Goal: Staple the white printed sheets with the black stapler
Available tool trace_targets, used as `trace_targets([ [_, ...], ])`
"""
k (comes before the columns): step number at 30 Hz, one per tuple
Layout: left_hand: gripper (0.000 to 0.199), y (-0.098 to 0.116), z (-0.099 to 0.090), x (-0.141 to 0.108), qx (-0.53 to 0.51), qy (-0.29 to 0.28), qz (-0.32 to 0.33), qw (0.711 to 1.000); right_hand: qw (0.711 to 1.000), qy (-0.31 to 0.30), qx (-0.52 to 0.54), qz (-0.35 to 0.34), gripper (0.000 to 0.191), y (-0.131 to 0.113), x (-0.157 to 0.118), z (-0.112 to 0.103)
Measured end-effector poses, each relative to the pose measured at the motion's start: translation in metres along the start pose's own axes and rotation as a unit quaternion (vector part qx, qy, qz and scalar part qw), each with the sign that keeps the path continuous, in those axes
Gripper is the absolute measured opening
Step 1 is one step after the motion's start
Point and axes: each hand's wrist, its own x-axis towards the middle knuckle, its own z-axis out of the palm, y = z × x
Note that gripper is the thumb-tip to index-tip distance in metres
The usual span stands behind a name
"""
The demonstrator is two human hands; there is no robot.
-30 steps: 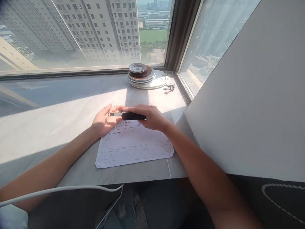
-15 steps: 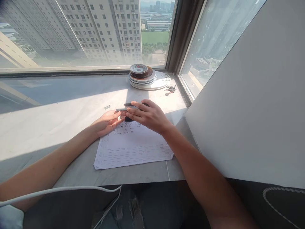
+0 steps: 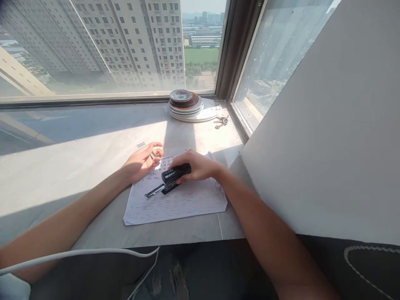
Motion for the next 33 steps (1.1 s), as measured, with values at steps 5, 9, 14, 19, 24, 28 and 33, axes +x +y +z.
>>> trace_targets([
  [5,0.023,-0.001,-0.001,-0.001,-0.038,-0.024,-0.018,0.999,0.999,-0.013,-0.033,0.010,0.029,0.005,0.004,0.007],
  [9,0.033,-0.002,-0.003,-0.001,0.001,-0.049,-0.007,0.999,0.999,-0.005,-0.037,0.009,0.032,0.004,0.003,0.005],
  [14,0.029,-0.007,-0.003,0.001,0.060,-0.090,0.023,0.994,0.993,0.117,-0.014,0.021,0.027,0.001,0.004,0.002],
  [19,0.037,-0.009,0.000,-0.003,0.159,-0.118,0.009,0.980,0.986,0.168,-0.014,0.010,0.025,0.001,0.007,0.002],
  [24,0.043,-0.008,-0.003,-0.004,0.192,-0.119,0.019,0.974,0.995,0.095,-0.025,-0.010,0.028,-0.001,0.008,0.005],
  [28,0.047,-0.008,-0.002,-0.003,0.186,-0.098,0.036,0.977,0.989,0.140,-0.008,0.037,0.024,-0.004,0.008,0.003],
  [33,0.055,0.000,-0.002,-0.007,0.175,-0.032,0.092,0.980,0.919,0.350,-0.005,0.182,0.028,0.012,-0.002,-0.013],
])
